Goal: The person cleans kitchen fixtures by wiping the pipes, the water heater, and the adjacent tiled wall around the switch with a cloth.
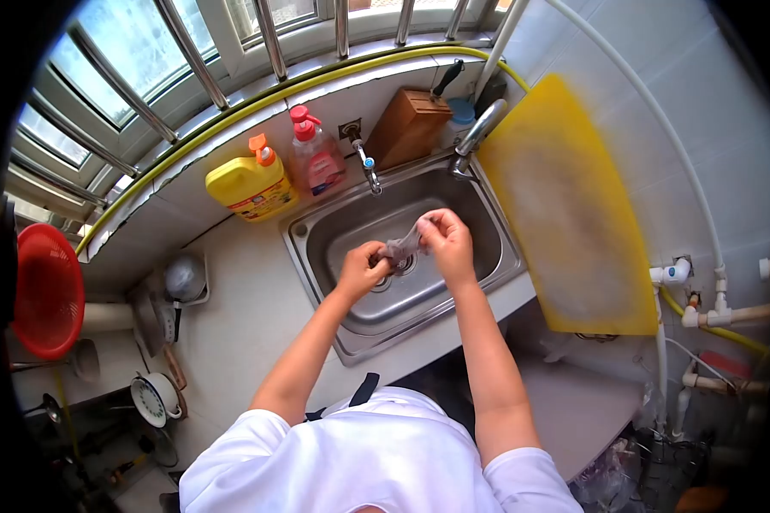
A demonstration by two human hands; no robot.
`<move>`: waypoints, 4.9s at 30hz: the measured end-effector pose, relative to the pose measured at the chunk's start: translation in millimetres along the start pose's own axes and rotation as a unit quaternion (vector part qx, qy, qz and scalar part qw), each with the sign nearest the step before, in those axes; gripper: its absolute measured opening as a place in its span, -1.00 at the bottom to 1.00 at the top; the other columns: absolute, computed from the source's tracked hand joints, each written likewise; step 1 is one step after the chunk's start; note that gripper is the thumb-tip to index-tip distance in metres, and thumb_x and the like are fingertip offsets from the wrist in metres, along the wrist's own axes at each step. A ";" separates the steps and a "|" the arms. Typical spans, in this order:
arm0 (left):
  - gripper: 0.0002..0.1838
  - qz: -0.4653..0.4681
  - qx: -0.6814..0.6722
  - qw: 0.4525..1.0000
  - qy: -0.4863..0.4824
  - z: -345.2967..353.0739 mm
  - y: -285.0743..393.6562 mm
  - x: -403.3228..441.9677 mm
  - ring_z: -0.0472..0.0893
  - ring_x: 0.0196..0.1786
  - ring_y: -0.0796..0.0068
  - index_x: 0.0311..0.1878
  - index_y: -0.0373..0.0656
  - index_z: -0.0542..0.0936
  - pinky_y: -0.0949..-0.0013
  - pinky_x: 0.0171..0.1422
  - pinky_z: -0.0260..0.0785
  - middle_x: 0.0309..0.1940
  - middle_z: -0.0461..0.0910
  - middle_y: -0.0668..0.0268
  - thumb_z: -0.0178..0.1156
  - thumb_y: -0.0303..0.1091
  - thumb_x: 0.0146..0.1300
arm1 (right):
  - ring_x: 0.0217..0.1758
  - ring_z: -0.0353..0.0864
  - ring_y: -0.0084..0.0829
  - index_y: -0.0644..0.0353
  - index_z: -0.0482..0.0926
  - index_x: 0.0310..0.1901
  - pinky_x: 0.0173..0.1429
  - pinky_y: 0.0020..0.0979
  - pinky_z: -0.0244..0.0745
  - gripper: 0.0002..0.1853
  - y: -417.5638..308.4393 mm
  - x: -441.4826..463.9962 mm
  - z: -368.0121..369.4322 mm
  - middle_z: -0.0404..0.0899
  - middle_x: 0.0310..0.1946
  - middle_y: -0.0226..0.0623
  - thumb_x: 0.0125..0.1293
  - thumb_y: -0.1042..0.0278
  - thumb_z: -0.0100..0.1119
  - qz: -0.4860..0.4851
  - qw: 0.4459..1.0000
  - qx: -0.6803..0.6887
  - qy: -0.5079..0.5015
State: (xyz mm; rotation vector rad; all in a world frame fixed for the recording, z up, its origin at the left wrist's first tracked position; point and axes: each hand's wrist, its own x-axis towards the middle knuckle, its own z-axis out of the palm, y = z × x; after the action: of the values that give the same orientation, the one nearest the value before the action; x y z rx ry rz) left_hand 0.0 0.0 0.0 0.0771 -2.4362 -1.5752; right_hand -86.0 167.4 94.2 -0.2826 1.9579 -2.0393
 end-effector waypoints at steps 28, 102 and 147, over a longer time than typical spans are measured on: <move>-0.52 -0.002 -0.150 0.982 -0.111 1.6 154.2 -13.2 0.61 -0.10 0.44 0.08 -0.28 0.53 0.40 0.04 0.48 -0.14 0.58 0.19 0.20 -0.48 -0.01 | -0.12 0.63 -0.56 0.30 0.53 0.04 0.02 -0.50 0.56 -0.61 -96.2 -98.9 -64.7 0.63 -0.17 -0.34 0.15 0.54 0.33 -0.063 0.986 -0.153 -0.022; -0.58 0.349 -0.150 0.866 -0.324 204.1 414.1 -133.3 0.59 -0.11 -0.04 0.01 -0.25 0.59 0.18 -0.03 0.45 -0.10 0.58 0.03 0.32 -0.15 0.21 | 0.09 0.59 -0.40 0.22 0.39 0.27 0.15 -0.36 0.53 -0.42 -103.8 -373.6 -191.7 0.54 0.08 -0.32 0.34 0.09 0.30 -0.246 0.849 0.301 0.358; -0.37 0.112 -0.638 0.560 -0.517 246.3 613.4 18.0 0.12 0.51 0.14 0.45 -0.03 0.18 0.03 0.52 -0.08 0.46 0.17 0.26 -0.16 0.12 0.46 | 0.06 0.55 -0.03 0.10 0.63 -0.03 0.12 -0.07 0.47 -0.56 -354.0 -296.0 -338.6 0.60 -0.08 -0.18 -0.01 0.64 0.20 -0.344 0.349 -0.720 0.491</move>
State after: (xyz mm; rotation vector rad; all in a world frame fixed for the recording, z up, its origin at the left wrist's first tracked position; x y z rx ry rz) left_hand -21.5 472.9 461.7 -1.6829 -0.7275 -3.2411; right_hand 46.9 596.8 448.4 -0.1551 4.3486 0.7894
